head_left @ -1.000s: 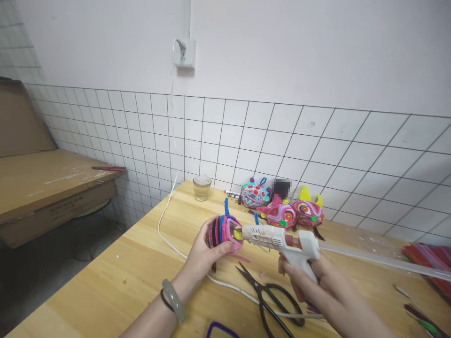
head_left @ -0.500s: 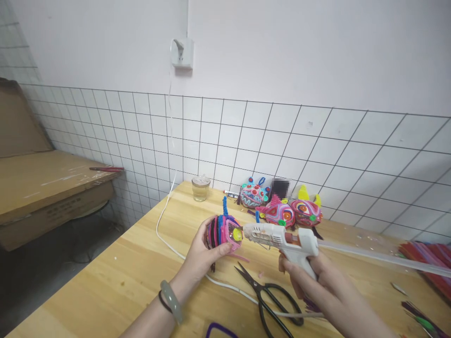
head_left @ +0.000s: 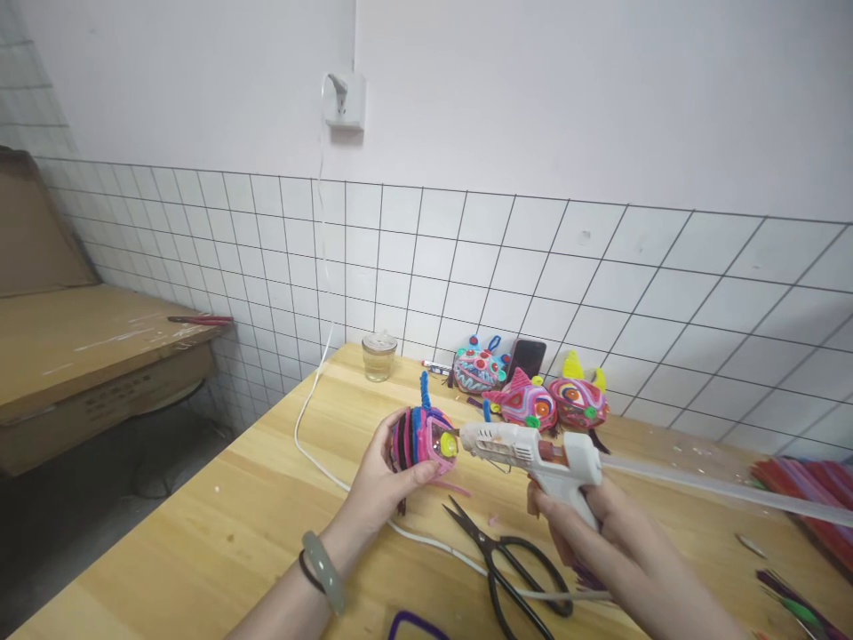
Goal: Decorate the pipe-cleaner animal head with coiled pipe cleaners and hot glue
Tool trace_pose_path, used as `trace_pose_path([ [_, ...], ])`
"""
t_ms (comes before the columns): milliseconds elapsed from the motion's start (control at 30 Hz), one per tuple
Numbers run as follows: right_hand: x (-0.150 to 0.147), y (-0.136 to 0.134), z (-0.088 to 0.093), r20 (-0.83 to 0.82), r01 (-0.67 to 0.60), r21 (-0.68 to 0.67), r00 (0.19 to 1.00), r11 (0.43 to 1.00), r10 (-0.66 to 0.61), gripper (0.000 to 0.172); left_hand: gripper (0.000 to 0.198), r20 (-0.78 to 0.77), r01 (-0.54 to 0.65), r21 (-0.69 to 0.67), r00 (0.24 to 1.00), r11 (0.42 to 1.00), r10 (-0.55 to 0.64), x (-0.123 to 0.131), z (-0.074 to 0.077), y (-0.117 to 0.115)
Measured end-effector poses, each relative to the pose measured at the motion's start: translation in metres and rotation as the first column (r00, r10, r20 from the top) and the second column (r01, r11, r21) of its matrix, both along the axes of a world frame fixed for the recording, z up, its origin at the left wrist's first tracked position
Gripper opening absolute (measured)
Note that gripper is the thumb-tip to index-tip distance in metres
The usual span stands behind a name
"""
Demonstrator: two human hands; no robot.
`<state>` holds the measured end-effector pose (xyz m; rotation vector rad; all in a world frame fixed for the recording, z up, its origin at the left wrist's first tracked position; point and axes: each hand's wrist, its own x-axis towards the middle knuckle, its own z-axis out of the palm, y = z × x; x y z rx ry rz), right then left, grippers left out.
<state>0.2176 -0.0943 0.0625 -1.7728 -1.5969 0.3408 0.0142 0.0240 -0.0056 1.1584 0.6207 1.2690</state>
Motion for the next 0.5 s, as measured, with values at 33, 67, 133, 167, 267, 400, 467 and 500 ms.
trace_pose_path([
  [33, 0.0014, 0.0002, -0.0006, -0.003, -0.014, -0.025, 1.000, 1.000, 0.014, 0.037, 0.072, 0.000, 0.002, 0.002, 1.000, 1.000, -0.002, 0.0003, -0.0007, 0.0006],
  [67, 0.0029, 0.0005, -0.0013, -0.005, -0.027, -0.047, 1.000, 0.999, 0.027, 0.036, 0.072, -0.001, 0.001, 0.003, 1.000, 1.000, -0.001, 0.0005, -0.0013, 0.0011],
  [133, 0.0054, 0.0009, -0.0024, 0.003, -0.036, -0.063, 0.999, 0.997, 0.036, 0.035, 0.073, -0.002, -0.004, 0.006, 1.000, 1.000, 0.004, 0.0008, -0.0019, 0.0018],
  [167, 0.0063, 0.0011, -0.0027, 0.010, -0.040, -0.067, 0.999, 0.997, 0.040, 0.034, 0.073, -0.002, -0.006, 0.007, 1.000, 1.000, 0.006, 0.0007, -0.0020, 0.0019],
  [267, 0.0067, 0.0011, -0.0016, 0.039, -0.056, -0.069, 0.998, 0.996, 0.059, 0.032, 0.072, -0.010, -0.016, 0.002, 1.000, 1.000, 0.016, 0.0002, -0.0012, 0.0011],
  [400, 0.0046, -0.0004, 0.0018, 0.075, -0.056, -0.060, 0.995, 0.997, 0.060, 0.031, 0.071, -0.024, -0.022, -0.009, 0.999, 1.000, 0.022, -0.0002, 0.0009, -0.0005],
  [467, 0.0041, -0.0011, 0.0024, 0.086, -0.061, -0.066, 0.994, 0.996, 0.066, 0.032, 0.071, -0.020, -0.021, -0.014, 1.000, 1.000, 0.020, 0.0000, 0.0020, -0.0008],
  [500, 0.0041, -0.0015, 0.0023, 0.091, -0.062, -0.068, 0.994, 0.996, 0.068, 0.032, 0.072, -0.016, -0.020, -0.017, 1.000, 1.000, 0.020, 0.0001, 0.0025, -0.0009],
])
